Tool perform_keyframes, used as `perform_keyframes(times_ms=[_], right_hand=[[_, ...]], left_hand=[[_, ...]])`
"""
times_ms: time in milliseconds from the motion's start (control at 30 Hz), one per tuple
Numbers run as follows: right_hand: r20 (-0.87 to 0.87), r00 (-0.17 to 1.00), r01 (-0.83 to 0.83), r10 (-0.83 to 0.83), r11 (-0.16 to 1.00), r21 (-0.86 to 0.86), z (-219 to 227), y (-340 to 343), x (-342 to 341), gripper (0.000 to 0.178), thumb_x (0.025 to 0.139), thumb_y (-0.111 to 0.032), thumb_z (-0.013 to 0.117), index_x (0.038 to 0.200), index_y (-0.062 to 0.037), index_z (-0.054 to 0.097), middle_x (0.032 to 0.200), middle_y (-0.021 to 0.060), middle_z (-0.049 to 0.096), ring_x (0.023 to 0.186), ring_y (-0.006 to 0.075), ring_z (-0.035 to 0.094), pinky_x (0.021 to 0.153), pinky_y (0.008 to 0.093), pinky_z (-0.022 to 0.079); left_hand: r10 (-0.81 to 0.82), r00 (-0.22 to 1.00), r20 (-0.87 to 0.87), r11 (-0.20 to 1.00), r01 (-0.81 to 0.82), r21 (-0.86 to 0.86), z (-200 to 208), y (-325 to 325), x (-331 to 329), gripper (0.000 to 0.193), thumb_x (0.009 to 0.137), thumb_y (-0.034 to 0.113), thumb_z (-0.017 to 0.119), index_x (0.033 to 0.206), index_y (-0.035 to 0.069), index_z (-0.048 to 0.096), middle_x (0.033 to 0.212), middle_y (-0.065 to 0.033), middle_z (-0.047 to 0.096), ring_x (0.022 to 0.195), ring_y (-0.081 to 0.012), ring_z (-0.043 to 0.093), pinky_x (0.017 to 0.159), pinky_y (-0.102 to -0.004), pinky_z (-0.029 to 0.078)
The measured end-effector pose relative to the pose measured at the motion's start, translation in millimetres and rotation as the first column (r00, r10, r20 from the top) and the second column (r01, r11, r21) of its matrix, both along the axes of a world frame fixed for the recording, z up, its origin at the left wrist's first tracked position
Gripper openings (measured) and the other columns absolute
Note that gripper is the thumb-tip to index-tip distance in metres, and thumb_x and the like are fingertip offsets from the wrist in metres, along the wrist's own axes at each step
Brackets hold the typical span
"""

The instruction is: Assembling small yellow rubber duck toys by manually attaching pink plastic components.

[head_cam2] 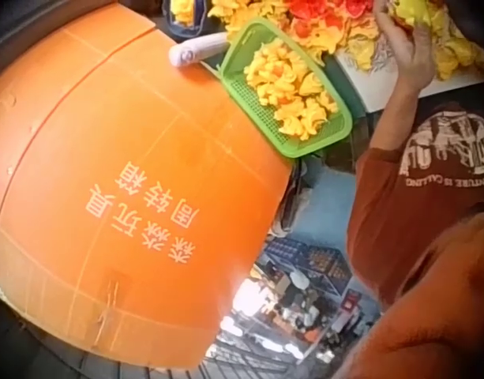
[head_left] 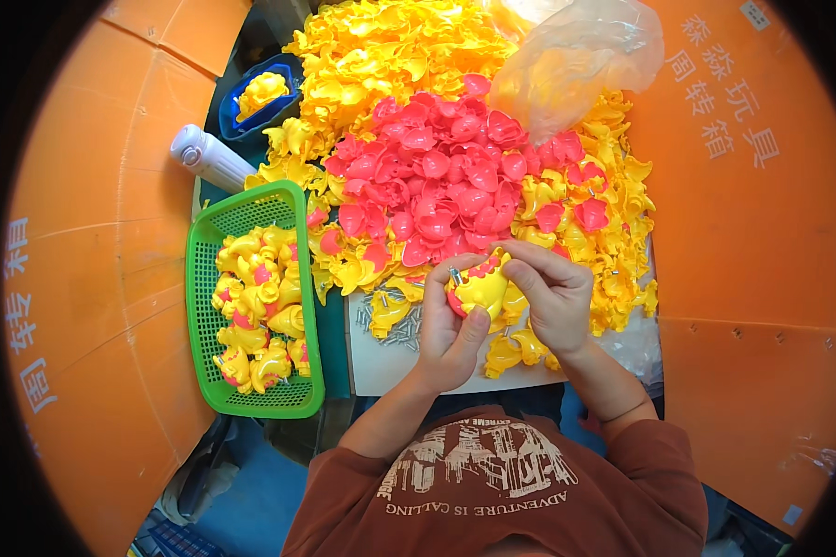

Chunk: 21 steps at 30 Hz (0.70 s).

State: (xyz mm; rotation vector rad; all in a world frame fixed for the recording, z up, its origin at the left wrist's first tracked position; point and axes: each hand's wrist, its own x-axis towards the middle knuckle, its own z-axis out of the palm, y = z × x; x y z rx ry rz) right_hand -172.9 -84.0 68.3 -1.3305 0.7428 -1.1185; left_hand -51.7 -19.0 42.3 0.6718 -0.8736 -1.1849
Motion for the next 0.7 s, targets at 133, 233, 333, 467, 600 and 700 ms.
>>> perform_keyframes(times_ms=[133, 233, 333, 467, 600, 700], right_hand=[[-0.044, 0.993, 0.113, -0.114, 0.993, -0.033, 5, 9, 2, 0.021, 0.083, 0.004, 0.058, 0.103, 0.0036, 0.063, 0.095, 0.0096, 0.059, 0.087, 0.0111, 0.055, 0.072, 0.0201, 0.045], [-0.033, 0.997, 0.066, -0.07, 0.993, -0.095, 7, 4, 2, 0.021, 0.083, 0.004, 0.058, 0.103, 0.0035, 0.062, 0.091, 0.0068, 0.056, 0.082, 0.0099, 0.054, 0.069, 0.0193, 0.043], [-0.051, 0.998, 0.021, -0.026, 0.994, -0.105, 7, -2, 2, 0.019, 0.083, 0.004, 0.058, 0.102, 0.004, 0.062, 0.092, 0.0069, 0.056, 0.083, 0.0104, 0.054, 0.07, 0.0196, 0.043], [-0.012, 1.0, 0.007, -0.008, 0.999, -0.051, 6, -5, 1, 0.018, 0.083, 0.004, 0.058, 0.1, 0.0045, 0.062, 0.093, 0.0072, 0.056, 0.083, 0.0104, 0.054, 0.071, 0.0198, 0.043], [0.013, 1.0, -0.008, 0.008, 1.0, 0.012, 5, -7, 2, 0.018, 0.083, 0.004, 0.058, 0.1, 0.0046, 0.062, 0.095, 0.0076, 0.055, 0.085, 0.0104, 0.054, 0.074, 0.0202, 0.043], [-0.014, 1.0, 0.026, -0.026, 0.999, -0.037, 4, -6, 6, 0.019, 0.083, 0.003, 0.058, 0.101, 0.0046, 0.062, 0.097, 0.0076, 0.054, 0.087, 0.0106, 0.053, 0.075, 0.0203, 0.043]], left_hand=[[0.051, 0.998, 0.038, 0.998, -0.05, -0.024, -8, -3, -4, 0.046, 0.09, 0.014, 0.05, 0.127, 0.001, 0.026, 0.124, -0.0113, 0.035, 0.114, -0.0166, 0.039, 0.098, -0.0303, 0.032], [0.068, 0.995, 0.072, 0.998, -0.068, -0.004, -12, -1, -4, 0.051, 0.092, 0.025, 0.049, 0.129, 0.001, 0.024, 0.124, -0.0118, 0.039, 0.111, -0.0175, 0.045, 0.095, -0.0313, 0.037], [0.068, 0.996, 0.065, 0.997, -0.069, 0.018, -12, -2, -2, 0.055, 0.091, 0.031, 0.05, 0.129, 0.001, 0.024, 0.123, -0.0114, 0.039, 0.112, -0.018, 0.044, 0.096, -0.0319, 0.037], [-0.018, 0.987, -0.163, 1.0, 0.021, 0.017, -4, -5, -1, 0.059, 0.09, 0.037, 0.05, 0.129, 0.001, 0.025, 0.122, -0.0101, 0.041, 0.113, -0.0185, 0.044, 0.097, -0.0324, 0.036], [-0.028, 0.983, -0.184, 0.999, 0.035, 0.033, -8, -6, -1, 0.054, 0.09, 0.032, 0.052, 0.128, 0.002, 0.027, 0.122, -0.0096, 0.042, 0.112, -0.0179, 0.045, 0.095, -0.0325, 0.038], [0.032, 0.998, -0.06, 0.999, -0.03, 0.037, -11, -5, -1, 0.053, 0.09, 0.028, 0.053, 0.128, 0.002, 0.027, 0.122, -0.0098, 0.042, 0.11, -0.0173, 0.046, 0.094, -0.0326, 0.039]])
